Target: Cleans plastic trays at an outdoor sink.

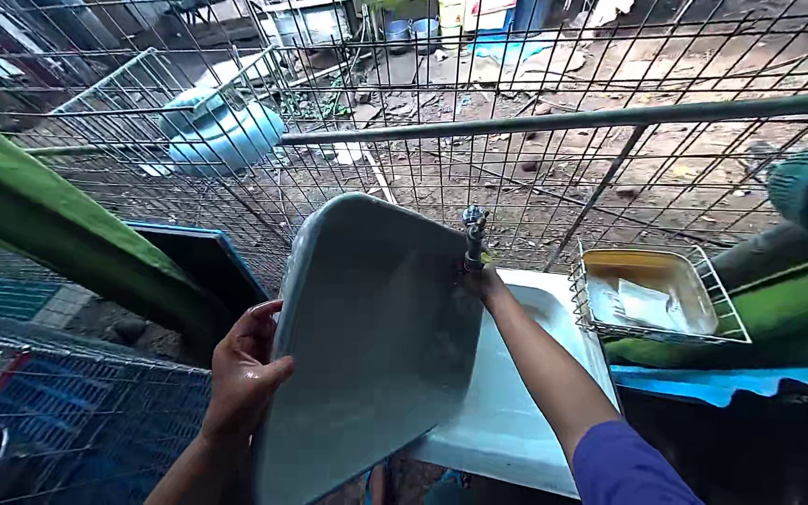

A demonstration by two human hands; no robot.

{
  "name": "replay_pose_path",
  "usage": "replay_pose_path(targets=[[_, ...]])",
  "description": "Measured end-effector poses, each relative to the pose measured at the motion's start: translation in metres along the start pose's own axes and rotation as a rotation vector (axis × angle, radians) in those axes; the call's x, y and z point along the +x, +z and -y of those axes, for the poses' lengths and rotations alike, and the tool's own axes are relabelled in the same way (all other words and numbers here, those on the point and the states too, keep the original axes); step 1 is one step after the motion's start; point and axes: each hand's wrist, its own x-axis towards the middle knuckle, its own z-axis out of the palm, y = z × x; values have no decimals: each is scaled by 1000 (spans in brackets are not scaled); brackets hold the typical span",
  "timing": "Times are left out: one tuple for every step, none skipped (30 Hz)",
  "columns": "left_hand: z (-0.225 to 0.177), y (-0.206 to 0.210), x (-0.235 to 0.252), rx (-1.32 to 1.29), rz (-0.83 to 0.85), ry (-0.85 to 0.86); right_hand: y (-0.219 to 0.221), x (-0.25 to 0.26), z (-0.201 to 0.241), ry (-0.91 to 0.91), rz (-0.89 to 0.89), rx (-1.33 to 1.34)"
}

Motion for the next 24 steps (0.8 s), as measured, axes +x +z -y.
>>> replay_pose_path(targets=[[-2,1,-1,1,14,31,1,-5,-1,46,72,-17],[-4,2,-1,6,24,57,0,-6,-3,66,129,-80],[-7,2,-2,11,34,78,-2,-4,-5,39,141,-189],[-9,2,-3,14,45,98,-6,1,-7,-23,101,-292],[-10,0,-3,10,57,114,-10,7,-7,-92,25,-387],[-9,-3,-3,-2,66,124,-13,10,-6,-131,-30,-481],[-7,-6,-1,-19,77,125,-15,12,-4,-132,-41,-566],[-3,-10,1,-36,84,118,-15,12,-3,-115,-22,-607],[4,-15,3,-53,79,101,-13,10,-2,-99,0,-596],[15,-20,4,-67,61,78,-13,7,-2,-72,10,-548],[28,-25,6,-74,31,52,-14,7,-1,-67,-1,-538],[43,-30,5,-79,-6,23,-19,9,-3,-87,-33,-593],[61,-36,3,-77,-49,-3,-27,13,-7,-131,-88,-716],[78,-42,2,-68,-87,-22,-37,16,-10,-181,-148,-885],[96,-46,0,-48,-117,-39,-48,16,-12,-213,-190,-1062],[115,-49,-5,-6,-152,-62,-61,15,-14,-248,-225,-1241],[133,-50,-9,57,-184,-86,-73,9,-17,-303,-246,-1404],[147,-50,-10,131,-198,-103,-83,1,-21,-370,-261,-1545],[156,-49,-9,216,-187,-110,-94,-8,-28,-448,-278,-1655],[162,-45,-5,292,-156,-107,-105,-15,-36,-500,-295,-1720],[166,-39,-1,339,-120,-107,-118,-23,-46,-509,-332,-1745],[172,-31,2,360,-89,-105,-132,-30,-58,-472,-398,-1727],[179,-22,4,357,-66,-109,-144,-37,-70,-397,-489,-1654],[188,-13,6,348,-52,-119,-153,-42,-84,-289,-586,-1498]])
